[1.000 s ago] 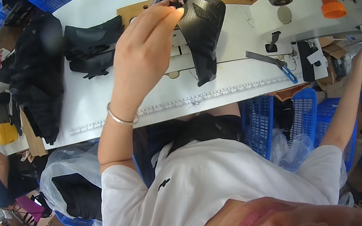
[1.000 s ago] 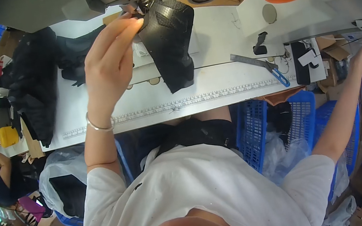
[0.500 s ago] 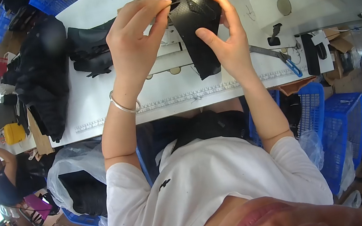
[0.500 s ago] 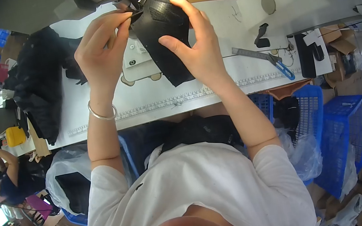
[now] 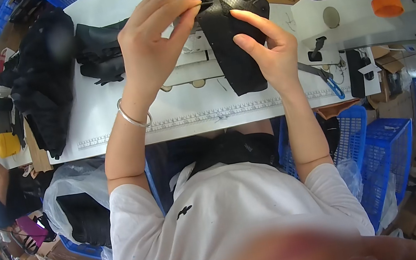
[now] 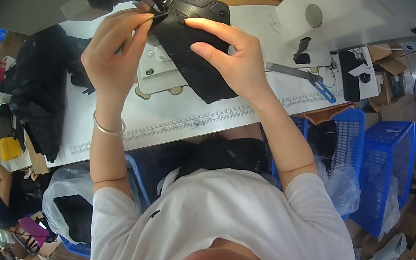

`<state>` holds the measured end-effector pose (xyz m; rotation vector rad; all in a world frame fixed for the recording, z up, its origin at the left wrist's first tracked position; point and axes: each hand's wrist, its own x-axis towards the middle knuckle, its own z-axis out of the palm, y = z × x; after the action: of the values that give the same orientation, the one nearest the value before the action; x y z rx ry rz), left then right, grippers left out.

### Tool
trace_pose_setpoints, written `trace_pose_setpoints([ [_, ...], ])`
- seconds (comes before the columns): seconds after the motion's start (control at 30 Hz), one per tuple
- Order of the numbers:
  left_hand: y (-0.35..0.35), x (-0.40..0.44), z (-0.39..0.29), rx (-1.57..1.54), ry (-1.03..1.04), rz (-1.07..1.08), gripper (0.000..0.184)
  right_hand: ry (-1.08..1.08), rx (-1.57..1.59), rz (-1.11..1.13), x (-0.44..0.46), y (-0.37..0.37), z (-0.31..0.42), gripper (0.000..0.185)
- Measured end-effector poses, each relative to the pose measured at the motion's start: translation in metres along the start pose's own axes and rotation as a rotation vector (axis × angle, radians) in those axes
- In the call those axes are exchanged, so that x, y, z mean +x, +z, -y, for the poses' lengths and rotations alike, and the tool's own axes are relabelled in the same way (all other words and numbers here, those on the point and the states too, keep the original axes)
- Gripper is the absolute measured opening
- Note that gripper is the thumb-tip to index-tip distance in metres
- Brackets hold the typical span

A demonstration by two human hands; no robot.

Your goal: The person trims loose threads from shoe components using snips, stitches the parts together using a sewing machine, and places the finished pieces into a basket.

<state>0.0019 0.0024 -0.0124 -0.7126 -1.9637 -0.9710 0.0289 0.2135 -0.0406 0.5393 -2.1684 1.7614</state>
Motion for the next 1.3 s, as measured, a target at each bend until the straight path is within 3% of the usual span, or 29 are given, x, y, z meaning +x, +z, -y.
trace_pose_setpoints([
  [0.13,0.000,-0.003,0.011,0.108,0.235,0.021,0.017,0.031,0.097,0.007,-0.003,0.002,-0.002,0.038],
  [0.23,-0.003,-0.001,0.012,0.122,0.270,0.036,0.017,0.056,0.157,0.010,-0.004,0.003,-0.002,0.039],
  [0.33,-0.001,-0.004,0.007,-0.022,0.010,-0.004,0.018,0.060,0.169,0.017,-0.004,0.001,-0.002,0.039],
  [0.53,0.002,-0.004,0.003,-0.083,-0.113,-0.025,0.018,0.014,0.156,0.007,-0.005,0.004,-0.008,0.039],
  [0.73,-0.001,-0.005,0.013,0.151,0.318,0.006,0.022,0.015,0.244,-0.005,-0.007,0.007,-0.008,0.040],
  [0.83,-0.006,-0.002,0.013,0.177,0.392,0.053,0.025,0.084,0.293,0.000,-0.009,0.006,-0.005,0.041],
  [1.3,-0.003,-0.002,0.014,0.165,0.415,0.029,0.025,0.077,0.215,-0.031,-0.010,0.006,-0.005,0.041],
])
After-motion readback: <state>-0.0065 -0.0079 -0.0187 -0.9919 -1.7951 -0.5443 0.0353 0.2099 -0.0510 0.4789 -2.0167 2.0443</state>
